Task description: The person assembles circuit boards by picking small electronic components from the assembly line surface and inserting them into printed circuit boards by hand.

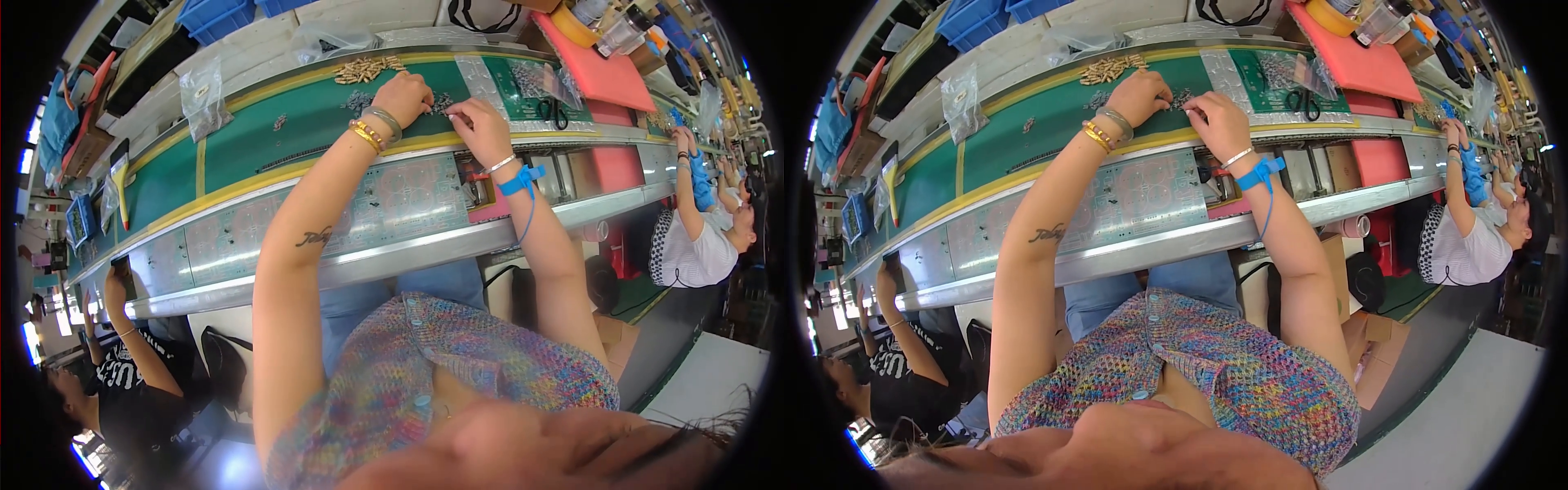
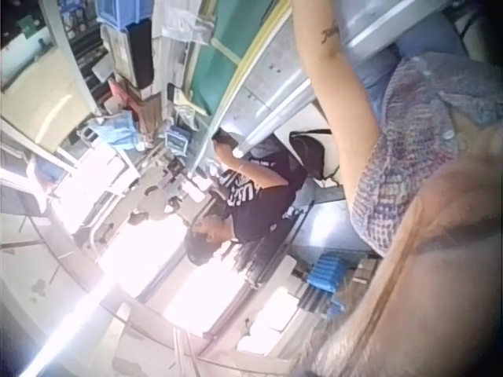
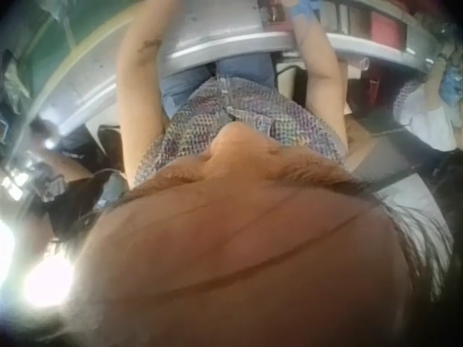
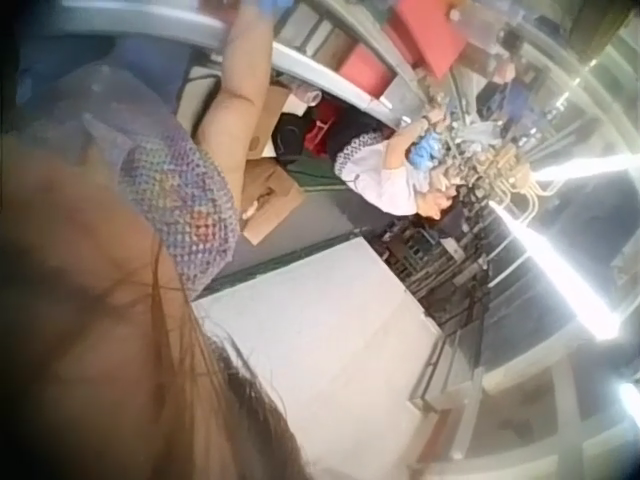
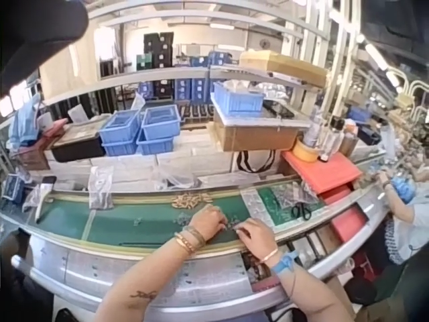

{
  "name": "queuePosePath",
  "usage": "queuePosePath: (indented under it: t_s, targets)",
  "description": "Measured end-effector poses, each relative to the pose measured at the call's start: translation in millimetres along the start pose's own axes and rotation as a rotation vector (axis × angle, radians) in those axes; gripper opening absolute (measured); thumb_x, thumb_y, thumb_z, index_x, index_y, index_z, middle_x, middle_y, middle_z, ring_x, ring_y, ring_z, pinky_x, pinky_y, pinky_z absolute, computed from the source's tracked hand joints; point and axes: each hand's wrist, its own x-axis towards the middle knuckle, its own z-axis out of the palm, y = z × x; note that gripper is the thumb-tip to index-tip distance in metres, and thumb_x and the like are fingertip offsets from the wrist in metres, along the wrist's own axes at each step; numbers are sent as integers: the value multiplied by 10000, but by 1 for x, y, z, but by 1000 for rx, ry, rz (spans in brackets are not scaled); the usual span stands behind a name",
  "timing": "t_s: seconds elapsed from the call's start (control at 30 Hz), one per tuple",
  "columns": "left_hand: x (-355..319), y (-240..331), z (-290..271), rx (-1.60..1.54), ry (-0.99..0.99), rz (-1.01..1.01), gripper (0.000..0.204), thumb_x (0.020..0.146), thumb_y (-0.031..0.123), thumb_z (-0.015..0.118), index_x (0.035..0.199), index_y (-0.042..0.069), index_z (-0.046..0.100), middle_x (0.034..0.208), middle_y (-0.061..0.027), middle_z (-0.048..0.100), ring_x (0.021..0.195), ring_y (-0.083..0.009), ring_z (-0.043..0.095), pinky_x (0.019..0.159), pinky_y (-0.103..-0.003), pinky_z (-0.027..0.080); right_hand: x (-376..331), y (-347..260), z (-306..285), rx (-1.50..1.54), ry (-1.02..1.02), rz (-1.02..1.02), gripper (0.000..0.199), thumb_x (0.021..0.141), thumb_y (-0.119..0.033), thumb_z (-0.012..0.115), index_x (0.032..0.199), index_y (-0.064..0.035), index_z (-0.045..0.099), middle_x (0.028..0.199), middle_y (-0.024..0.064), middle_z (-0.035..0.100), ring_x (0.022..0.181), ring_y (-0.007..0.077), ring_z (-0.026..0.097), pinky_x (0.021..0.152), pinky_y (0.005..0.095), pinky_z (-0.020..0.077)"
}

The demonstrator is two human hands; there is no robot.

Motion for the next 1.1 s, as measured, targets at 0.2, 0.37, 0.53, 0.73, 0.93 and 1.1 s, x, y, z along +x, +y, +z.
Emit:
queuePosePath:
  t_s: [0.2,0.37,0.53,0.73,0.93,1.1]
  targets:
    - [4,-1,-2,-31,-106,-93,113,707,148,705,800,86,687,787,-77,651,815,-269,602,761,-372,484,3,0,4,-29,-7,-55,59,776,-117,638,830,-100,656,793,45,592,800,247,576,673,355,476]
    - [-6,7,-20,-135,-115,-207,85,738,117,688,803,69,664,778,-78,673,738,-245,643,687,-345,508,21,5,20,-103,-9,-169,49,752,-131,662,796,-109,660,790,41,581,818,249,566,686,358,478]
    - [-48,20,-64,-283,51,-257,99,796,73,651,887,36,647,840,-91,663,745,-205,642,689,-291,504,28,6,28,-105,-74,-149,47,728,-137,684,758,-111,659,781,37,577,828,247,554,708,362,476]
    - [-138,24,-107,-252,186,-312,96,782,61,646,873,58,674,826,-99,651,732,-264,628,675,-327,497,29,4,31,-239,-122,-247,51,759,-121,652,786,-93,620,817,57,562,838,259,551,727,373,488]
    - [-232,38,-125,-75,328,-545,117,777,34,655,889,48,683,807,-83,652,706,-212,636,661,-290,503,17,-18,16,-155,-151,-215,70,795,-148,617,827,-90,591,805,67,595,812,266,580,699,381,489]
    - [-289,45,-110,-221,435,-914,122,786,27,647,902,25,685,816,-66,670,703,-158,638,671,-251,509,-11,-44,-1,74,-104,-186,69,809,-87,620,878,-87,621,839,64,629,783,263,594,665,348,478]
